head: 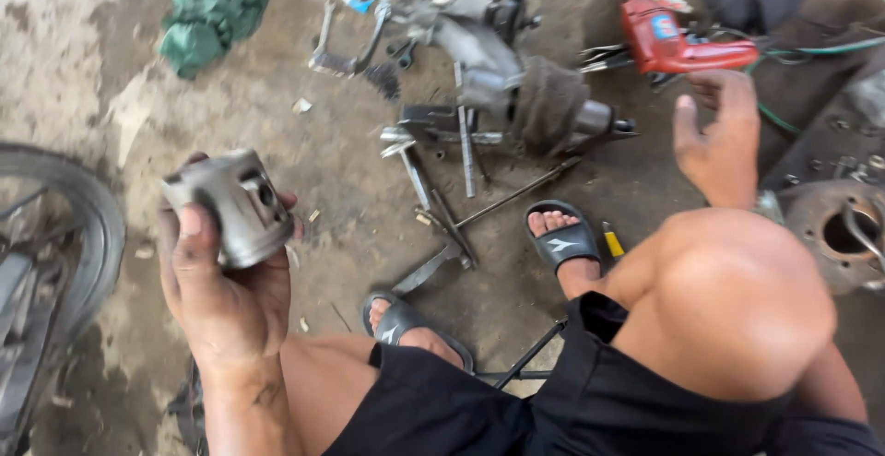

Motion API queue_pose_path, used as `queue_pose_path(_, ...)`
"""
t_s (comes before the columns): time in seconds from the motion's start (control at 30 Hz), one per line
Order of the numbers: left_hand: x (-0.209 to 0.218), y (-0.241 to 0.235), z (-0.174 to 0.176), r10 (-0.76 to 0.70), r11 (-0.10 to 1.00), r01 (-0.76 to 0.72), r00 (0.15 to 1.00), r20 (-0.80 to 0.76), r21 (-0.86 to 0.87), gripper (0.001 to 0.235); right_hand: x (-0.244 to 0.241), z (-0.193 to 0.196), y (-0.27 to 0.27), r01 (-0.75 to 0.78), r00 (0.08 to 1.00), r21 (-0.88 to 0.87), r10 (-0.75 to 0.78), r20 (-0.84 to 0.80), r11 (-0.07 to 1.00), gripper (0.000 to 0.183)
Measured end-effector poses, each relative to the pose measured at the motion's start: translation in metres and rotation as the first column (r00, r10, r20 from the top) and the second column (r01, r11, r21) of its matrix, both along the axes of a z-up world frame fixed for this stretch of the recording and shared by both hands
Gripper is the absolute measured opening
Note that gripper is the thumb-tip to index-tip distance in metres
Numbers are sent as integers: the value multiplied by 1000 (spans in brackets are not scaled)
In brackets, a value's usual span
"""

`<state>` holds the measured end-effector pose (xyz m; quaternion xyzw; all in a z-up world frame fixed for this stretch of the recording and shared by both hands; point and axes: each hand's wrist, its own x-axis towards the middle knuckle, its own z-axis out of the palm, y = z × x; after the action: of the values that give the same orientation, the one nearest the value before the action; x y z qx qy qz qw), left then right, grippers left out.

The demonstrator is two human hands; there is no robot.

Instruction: Disassembling a motorcycle piston by removing the wrist pin and rings using pliers and a hammer.

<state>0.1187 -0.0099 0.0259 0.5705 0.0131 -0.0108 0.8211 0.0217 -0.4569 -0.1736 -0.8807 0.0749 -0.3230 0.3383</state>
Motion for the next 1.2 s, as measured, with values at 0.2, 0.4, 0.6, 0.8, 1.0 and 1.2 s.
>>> queue_pose_path(0.2,-19,-4,32,-52,799,-198,918,393,568,72,-13,-13,3,-6,1000,4,6,-31,1000,21)
queue_pose_path(0.4,-26,12,25,-116,720,-242,882,456,651,69,-16,1,10,9,999,71,-6,-38,997,18)
queue_pose_path(0.6,-35,7,27,-166,716,-131,922,349,686,68,-19,23,19,-75,997,14,75,6,997,17)
queue_pose_path(0.8,-42,4,24,-279,591,-188,865,417,785,68,-24,19,31,-76,995,-43,78,55,996,17)
queue_pose_path(1.0,-42,0,25,-328,580,-135,864,382,803,64,-41,-4,42,-48,998,-28,49,27,998,15)
queue_pose_path(1.2,-42,-4,22,-307,565,-146,876,371,812,64,-50,-12,53,-31,999,116,34,-23,993,14)
